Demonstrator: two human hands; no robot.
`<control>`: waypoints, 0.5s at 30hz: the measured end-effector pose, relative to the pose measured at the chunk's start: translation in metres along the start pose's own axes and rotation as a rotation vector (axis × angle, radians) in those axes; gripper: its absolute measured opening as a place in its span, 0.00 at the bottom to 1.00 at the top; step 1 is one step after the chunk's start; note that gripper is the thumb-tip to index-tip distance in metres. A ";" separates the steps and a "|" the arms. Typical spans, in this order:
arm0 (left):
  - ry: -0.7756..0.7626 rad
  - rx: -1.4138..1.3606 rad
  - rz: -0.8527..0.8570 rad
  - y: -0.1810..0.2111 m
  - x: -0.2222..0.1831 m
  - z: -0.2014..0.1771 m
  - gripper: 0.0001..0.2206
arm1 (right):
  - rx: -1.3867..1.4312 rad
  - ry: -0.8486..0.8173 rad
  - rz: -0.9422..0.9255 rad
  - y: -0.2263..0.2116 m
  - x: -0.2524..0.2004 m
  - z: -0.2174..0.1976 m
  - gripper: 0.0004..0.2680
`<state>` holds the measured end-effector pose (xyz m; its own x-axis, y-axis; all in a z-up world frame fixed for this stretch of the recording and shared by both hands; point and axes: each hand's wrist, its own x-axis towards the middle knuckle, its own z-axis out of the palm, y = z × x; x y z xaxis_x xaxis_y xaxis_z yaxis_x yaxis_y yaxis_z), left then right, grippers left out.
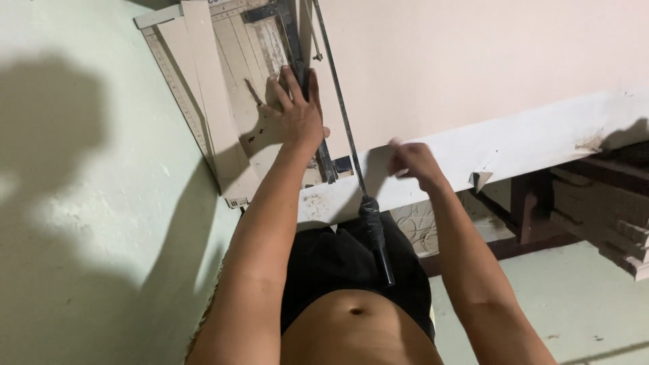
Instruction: Cutting cardboard sheets into smaller strips using a manual paper cutter on a workbench.
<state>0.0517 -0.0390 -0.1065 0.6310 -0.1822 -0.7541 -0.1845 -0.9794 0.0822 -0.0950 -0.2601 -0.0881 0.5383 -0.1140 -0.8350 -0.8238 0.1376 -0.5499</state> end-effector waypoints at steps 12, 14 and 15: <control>-0.037 -0.049 -0.071 0.012 -0.006 -0.012 0.53 | -1.168 -0.052 0.081 0.006 -0.126 0.111 0.28; -0.020 -0.111 -0.061 0.008 -0.005 -0.006 0.55 | -1.274 0.044 -0.158 0.100 -0.077 0.103 0.29; -0.021 -0.112 -0.063 0.010 -0.006 -0.002 0.55 | -1.274 0.043 -0.158 0.096 -0.077 0.100 0.29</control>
<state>0.0482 -0.0476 -0.1000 0.6228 -0.1198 -0.7731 -0.0597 -0.9926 0.1057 -0.1977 -0.1398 -0.0782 0.6584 -0.0776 -0.7487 -0.3524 -0.9107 -0.2156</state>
